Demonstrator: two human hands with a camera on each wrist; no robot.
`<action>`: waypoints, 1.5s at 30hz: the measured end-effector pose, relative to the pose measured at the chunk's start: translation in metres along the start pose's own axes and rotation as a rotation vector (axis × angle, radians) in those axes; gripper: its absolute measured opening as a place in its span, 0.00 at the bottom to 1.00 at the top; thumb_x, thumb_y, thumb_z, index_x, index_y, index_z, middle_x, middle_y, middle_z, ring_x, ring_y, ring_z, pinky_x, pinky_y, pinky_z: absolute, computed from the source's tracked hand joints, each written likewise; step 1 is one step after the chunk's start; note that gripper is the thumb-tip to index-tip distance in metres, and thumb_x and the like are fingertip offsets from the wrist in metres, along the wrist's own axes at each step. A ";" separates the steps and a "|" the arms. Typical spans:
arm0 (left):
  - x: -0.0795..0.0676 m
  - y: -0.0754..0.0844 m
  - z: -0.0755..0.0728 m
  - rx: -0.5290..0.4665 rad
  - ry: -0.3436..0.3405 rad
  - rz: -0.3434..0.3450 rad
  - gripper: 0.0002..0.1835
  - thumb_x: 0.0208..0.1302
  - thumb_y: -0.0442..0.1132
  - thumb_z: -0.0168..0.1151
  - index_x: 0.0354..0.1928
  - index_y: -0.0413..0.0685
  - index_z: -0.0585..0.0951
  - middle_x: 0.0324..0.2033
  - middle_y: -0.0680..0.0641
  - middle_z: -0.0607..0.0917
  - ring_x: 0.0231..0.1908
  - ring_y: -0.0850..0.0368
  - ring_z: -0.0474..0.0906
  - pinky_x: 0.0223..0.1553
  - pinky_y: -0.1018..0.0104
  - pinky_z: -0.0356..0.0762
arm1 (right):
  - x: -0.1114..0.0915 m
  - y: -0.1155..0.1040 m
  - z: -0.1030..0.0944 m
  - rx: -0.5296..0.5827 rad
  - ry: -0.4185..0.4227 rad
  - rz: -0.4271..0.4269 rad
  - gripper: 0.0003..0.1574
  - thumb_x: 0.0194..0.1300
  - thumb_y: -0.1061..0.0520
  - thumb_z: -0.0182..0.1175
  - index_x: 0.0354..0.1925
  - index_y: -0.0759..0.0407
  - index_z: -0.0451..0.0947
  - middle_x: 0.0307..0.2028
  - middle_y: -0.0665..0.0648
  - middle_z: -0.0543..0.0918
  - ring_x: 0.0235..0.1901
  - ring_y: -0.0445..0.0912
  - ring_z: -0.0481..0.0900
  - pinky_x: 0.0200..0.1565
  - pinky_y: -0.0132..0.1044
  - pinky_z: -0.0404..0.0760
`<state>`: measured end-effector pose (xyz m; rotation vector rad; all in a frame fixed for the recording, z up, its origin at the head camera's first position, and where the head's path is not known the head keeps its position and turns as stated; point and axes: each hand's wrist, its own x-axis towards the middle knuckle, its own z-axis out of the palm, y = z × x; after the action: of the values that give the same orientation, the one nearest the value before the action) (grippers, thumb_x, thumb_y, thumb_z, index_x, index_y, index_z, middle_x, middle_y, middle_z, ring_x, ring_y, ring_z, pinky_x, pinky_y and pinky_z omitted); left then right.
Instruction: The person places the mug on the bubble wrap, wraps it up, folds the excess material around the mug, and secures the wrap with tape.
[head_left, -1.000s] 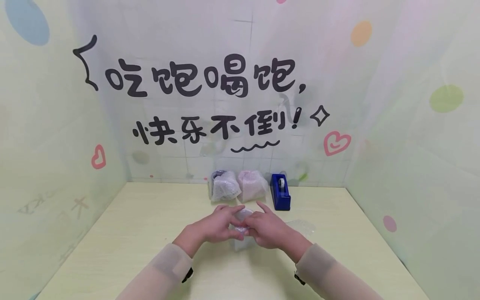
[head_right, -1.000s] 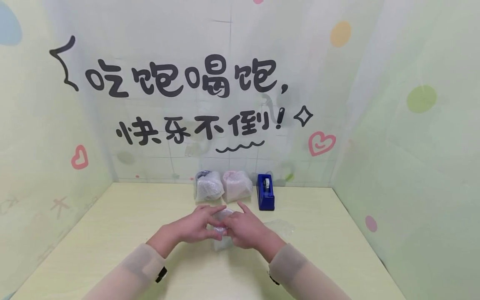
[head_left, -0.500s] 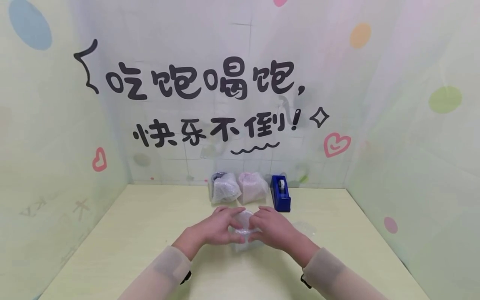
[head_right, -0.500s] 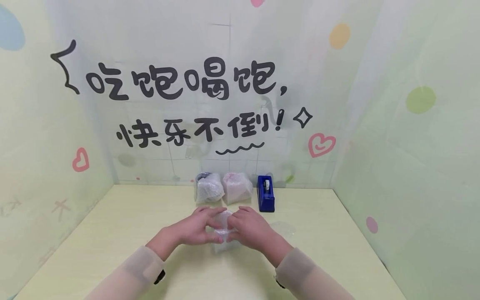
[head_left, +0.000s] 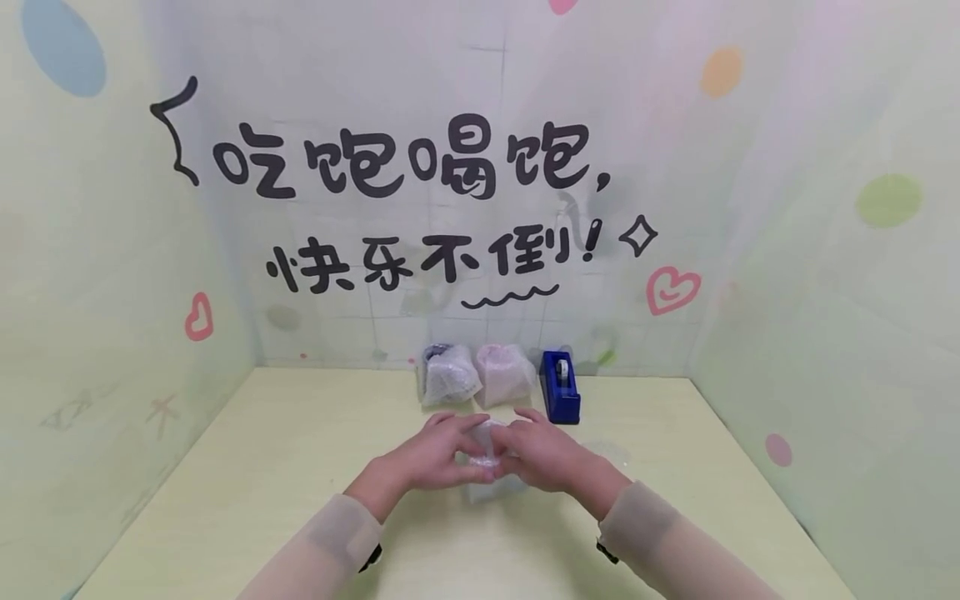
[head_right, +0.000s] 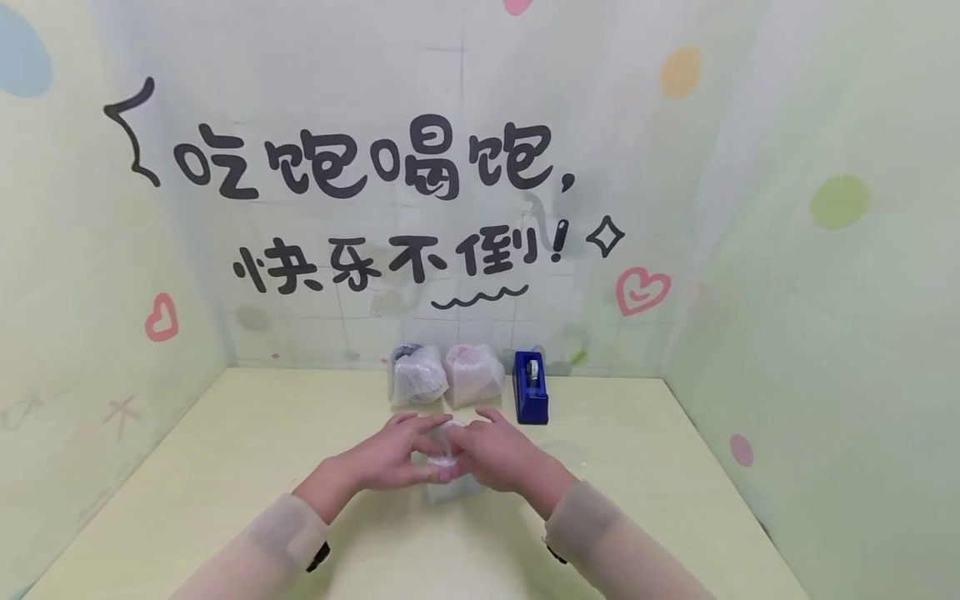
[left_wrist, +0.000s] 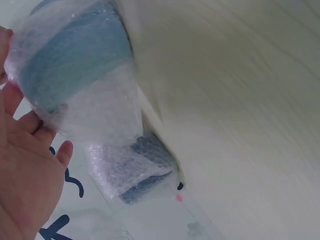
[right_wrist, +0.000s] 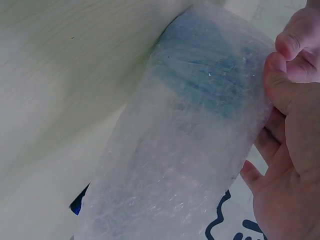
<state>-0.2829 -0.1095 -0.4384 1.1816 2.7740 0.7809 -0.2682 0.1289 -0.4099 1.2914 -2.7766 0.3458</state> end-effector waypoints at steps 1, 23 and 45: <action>-0.001 -0.001 0.001 -0.004 0.002 -0.001 0.20 0.71 0.58 0.74 0.52 0.50 0.95 0.76 0.39 0.79 0.81 0.42 0.68 0.80 0.31 0.57 | -0.001 0.001 0.000 0.018 -0.012 0.014 0.10 0.74 0.51 0.72 0.40 0.48 0.79 0.39 0.43 0.90 0.47 0.42 0.87 0.79 0.64 0.68; -0.003 0.001 -0.012 0.186 -0.021 -0.019 0.19 0.81 0.54 0.62 0.58 0.53 0.92 0.87 0.43 0.58 0.86 0.30 0.45 0.82 0.23 0.41 | 0.003 0.018 -0.033 0.152 -0.292 0.147 0.23 0.79 0.60 0.53 0.64 0.56 0.87 0.73 0.61 0.77 0.64 0.55 0.83 0.70 0.55 0.81; -0.006 -0.003 0.003 0.229 0.032 -0.078 0.21 0.81 0.48 0.40 0.59 0.57 0.82 0.85 0.38 0.60 0.86 0.28 0.46 0.81 0.19 0.34 | 0.012 0.038 -0.010 0.307 -0.160 0.118 0.10 0.72 0.61 0.73 0.50 0.58 0.92 0.48 0.56 0.77 0.49 0.44 0.79 0.53 0.36 0.84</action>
<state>-0.2803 -0.1141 -0.4438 1.0902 2.9790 0.4908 -0.3054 0.1462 -0.4050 1.2625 -3.0343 0.7334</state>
